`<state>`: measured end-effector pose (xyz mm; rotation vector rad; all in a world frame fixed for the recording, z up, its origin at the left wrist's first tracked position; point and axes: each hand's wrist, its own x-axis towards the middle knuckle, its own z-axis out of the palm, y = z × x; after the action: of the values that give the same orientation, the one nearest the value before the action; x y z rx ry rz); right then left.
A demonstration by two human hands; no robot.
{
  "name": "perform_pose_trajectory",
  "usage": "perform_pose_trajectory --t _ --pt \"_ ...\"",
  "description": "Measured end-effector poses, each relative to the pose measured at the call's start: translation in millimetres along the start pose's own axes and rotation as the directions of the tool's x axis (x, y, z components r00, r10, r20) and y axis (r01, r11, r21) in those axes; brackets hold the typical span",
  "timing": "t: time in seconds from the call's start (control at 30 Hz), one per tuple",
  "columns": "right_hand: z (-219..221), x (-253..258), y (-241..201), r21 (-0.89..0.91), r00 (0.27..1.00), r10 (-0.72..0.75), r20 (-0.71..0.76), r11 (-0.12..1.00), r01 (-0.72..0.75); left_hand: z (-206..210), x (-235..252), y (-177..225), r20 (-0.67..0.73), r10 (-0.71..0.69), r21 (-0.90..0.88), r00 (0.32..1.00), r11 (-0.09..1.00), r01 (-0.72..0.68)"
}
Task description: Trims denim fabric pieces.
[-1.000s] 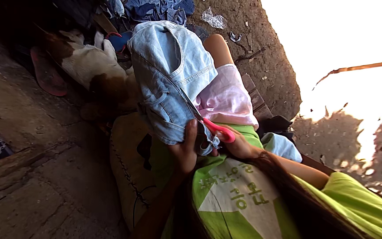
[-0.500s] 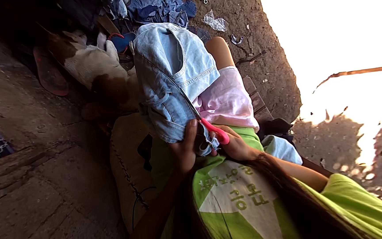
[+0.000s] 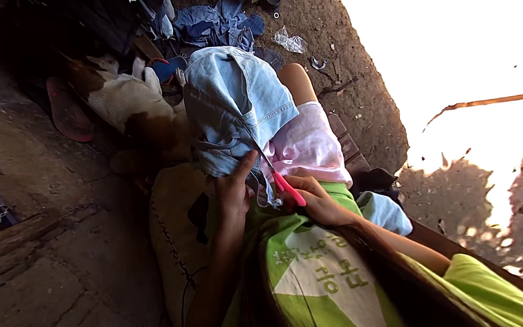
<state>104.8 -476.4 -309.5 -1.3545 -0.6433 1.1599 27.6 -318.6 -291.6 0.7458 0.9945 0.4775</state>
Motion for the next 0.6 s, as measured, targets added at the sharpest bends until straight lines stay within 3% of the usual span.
perform_pose_trajectory --t 0.27,0.6 --pt "5.4 5.0 -8.2 0.307 0.99 0.008 0.14 0.95 -0.051 14.5 -23.9 1.1 -0.056 0.123 -0.046 0.991 0.991 -0.125" --pt "6.0 -8.0 -7.8 0.356 0.985 0.061 0.158 0.928 -0.115 14.3 -26.9 -3.3 -0.009 0.109 -0.087 0.994 0.99 -0.109"
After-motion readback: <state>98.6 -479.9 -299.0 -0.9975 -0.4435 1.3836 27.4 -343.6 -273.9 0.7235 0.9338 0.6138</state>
